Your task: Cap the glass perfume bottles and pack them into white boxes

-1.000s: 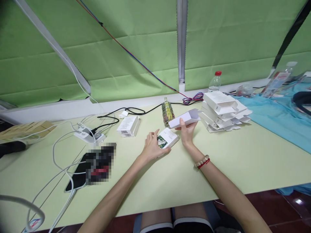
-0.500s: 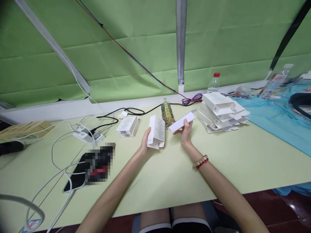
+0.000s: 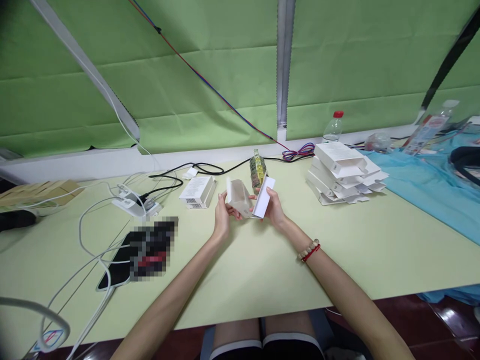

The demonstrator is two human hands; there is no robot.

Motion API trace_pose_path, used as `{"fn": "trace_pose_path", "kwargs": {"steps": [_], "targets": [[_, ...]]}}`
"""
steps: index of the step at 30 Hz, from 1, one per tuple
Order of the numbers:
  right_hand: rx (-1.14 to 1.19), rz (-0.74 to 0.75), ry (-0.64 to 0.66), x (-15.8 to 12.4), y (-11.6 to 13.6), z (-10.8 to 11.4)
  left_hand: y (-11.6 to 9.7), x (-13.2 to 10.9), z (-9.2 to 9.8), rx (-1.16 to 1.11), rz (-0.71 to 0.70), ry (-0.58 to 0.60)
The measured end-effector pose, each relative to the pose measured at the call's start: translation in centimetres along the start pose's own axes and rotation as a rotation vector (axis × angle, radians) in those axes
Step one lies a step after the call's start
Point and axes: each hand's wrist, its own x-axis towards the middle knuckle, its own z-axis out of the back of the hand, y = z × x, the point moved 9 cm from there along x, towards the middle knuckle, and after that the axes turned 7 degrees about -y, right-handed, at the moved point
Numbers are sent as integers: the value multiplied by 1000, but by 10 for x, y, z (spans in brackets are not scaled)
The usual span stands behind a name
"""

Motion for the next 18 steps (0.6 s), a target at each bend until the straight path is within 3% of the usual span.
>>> {"fn": "trace_pose_path", "kwargs": {"steps": [5,7,10,15,18], "targets": [[-21,-31,11,0,-11,-1,-24,-21,-25,236,-368,264],[-22,-30,7,0,-14,-1,-28,-32,-30,353,-502,273],[-6,-1,7,-1,-13,-2,-26,-34,-24,341,-529,140],[-43,-42,82,0,-15,-5,-22,-23,6,408,-456,-223],[-46,-74,114,-1,-17,-6,-17,-17,13,500,-361,-284]]}}
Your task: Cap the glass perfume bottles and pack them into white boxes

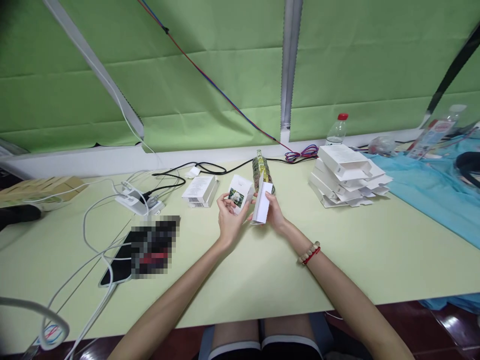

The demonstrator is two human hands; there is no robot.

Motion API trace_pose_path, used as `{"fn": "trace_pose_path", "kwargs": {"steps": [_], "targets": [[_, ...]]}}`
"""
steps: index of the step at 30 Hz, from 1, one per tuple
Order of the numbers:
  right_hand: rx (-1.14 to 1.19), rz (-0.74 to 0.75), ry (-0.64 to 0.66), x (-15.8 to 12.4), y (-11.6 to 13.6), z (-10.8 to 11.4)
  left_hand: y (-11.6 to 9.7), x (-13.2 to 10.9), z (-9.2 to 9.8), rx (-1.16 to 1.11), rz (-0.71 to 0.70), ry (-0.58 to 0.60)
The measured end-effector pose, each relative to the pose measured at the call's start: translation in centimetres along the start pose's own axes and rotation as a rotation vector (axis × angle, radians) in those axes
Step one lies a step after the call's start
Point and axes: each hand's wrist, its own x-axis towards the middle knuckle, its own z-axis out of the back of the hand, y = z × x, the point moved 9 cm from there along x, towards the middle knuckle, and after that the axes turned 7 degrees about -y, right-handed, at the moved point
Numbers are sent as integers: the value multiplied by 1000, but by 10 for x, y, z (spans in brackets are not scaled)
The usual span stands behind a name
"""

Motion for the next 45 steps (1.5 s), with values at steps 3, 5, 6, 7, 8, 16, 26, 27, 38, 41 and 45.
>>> {"fn": "trace_pose_path", "kwargs": {"steps": [3,5,6,7,8,16,26,27,38,41,45], "targets": [[35,34,41,-3,6,-5,8,2,1,-12,74,-21],[55,57,91,-7,10,-12,15,2,0,-85,123,-25],[57,58,114,-8,10,-15,20,2,-3,-122,152,-5],[52,54,129,-9,10,-17,24,2,-7,-155,182,27],[45,50,134,-9,10,-18,27,2,-11,-185,208,59],[47,184,-97,-1,25,5,15,15,2,-265,69,-1],[111,177,-88,-7,36,5,-18,10,-3,93,-559,105],[75,191,-102,-7,36,6,-20,7,-7,133,-593,144],[29,314,-200,-4,39,19,-10,6,-10,92,-425,182],[30,339,-250,-4,42,25,-7,7,-9,64,-372,178],[36,354,-307,-2,42,32,-18,2,-12,105,-449,223]]}}
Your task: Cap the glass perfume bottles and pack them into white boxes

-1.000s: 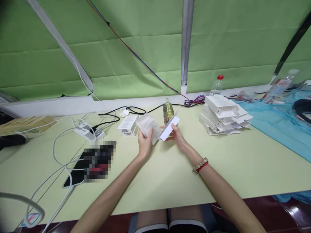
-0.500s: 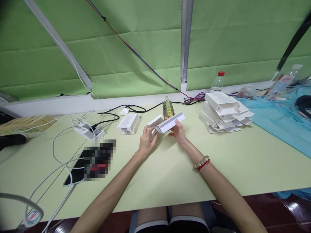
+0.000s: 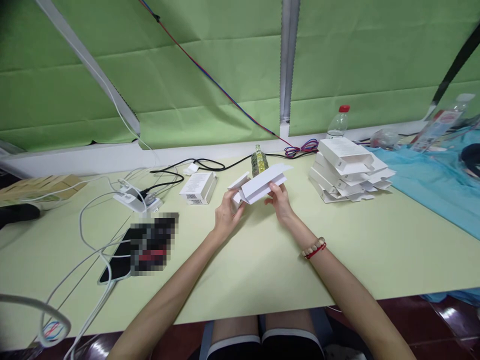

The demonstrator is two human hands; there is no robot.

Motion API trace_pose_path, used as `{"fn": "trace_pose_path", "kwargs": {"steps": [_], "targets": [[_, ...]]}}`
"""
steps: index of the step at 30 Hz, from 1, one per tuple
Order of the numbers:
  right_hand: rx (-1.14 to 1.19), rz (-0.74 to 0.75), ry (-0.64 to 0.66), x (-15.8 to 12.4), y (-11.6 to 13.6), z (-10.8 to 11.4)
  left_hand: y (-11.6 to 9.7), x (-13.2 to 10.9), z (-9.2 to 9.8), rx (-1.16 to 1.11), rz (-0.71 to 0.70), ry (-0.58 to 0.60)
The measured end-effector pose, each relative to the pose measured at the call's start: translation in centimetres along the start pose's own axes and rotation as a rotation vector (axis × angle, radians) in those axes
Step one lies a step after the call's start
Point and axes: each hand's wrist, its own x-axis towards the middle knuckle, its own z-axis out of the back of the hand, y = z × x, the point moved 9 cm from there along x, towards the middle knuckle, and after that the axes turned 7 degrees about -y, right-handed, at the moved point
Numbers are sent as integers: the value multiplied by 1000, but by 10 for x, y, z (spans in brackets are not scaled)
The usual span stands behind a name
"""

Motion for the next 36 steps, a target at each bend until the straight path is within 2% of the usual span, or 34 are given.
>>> {"fn": "trace_pose_path", "kwargs": {"steps": [5,9,14,21,25,31,36], "targets": [[-76,100,-48,-1,8,3,-5,-1,-6,60,-50,51],[-147,190,-68,-6,19,2,-2,-5,-10,88,-99,40],[-192,278,-33,-8,25,-1,-4,-10,-11,49,-170,3],[-227,360,-72,-12,31,2,-8,-8,-10,116,-177,0],[-276,390,-80,-13,33,1,-11,-11,-10,131,-241,-36],[-330,452,-54,-12,33,0,-29,-15,-7,174,-436,-139],[-399,485,-46,-13,35,-2,-32,-14,-6,205,-435,-158]]}}
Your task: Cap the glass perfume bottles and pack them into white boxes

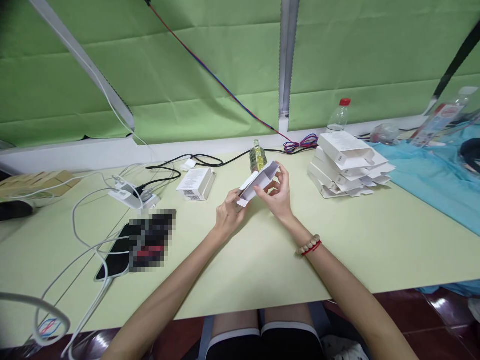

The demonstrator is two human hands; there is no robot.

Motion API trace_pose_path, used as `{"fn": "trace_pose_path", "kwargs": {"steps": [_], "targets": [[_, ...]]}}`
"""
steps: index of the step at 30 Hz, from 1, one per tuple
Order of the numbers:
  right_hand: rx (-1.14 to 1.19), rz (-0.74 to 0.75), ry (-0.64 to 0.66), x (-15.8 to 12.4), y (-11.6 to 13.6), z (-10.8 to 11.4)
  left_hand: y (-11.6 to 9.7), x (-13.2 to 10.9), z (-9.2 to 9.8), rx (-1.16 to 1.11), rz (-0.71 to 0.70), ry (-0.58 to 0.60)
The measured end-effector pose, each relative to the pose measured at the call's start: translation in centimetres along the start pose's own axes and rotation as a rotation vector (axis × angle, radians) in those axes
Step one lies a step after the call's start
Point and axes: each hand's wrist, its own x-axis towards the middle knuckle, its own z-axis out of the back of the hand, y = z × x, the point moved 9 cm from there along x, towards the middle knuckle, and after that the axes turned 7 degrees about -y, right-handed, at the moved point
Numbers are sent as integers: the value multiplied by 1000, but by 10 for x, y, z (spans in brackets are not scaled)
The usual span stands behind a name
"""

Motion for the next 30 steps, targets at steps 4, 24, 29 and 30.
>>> {"fn": "trace_pose_path", "kwargs": {"steps": [4,24,29,30], "targets": [[-15,-7,-17,-2,-1,0,1,1,1,-3,-1,-14],[-248,125,239,-14,-9,-22,-3,-1,3,-4,-16,-13],[-366,91,496,-32,-20,-44,17,-5,6,-5,139,-59],[-388,90,532,-35,-21,-47,21,-6,5,-21,166,-61]]}}
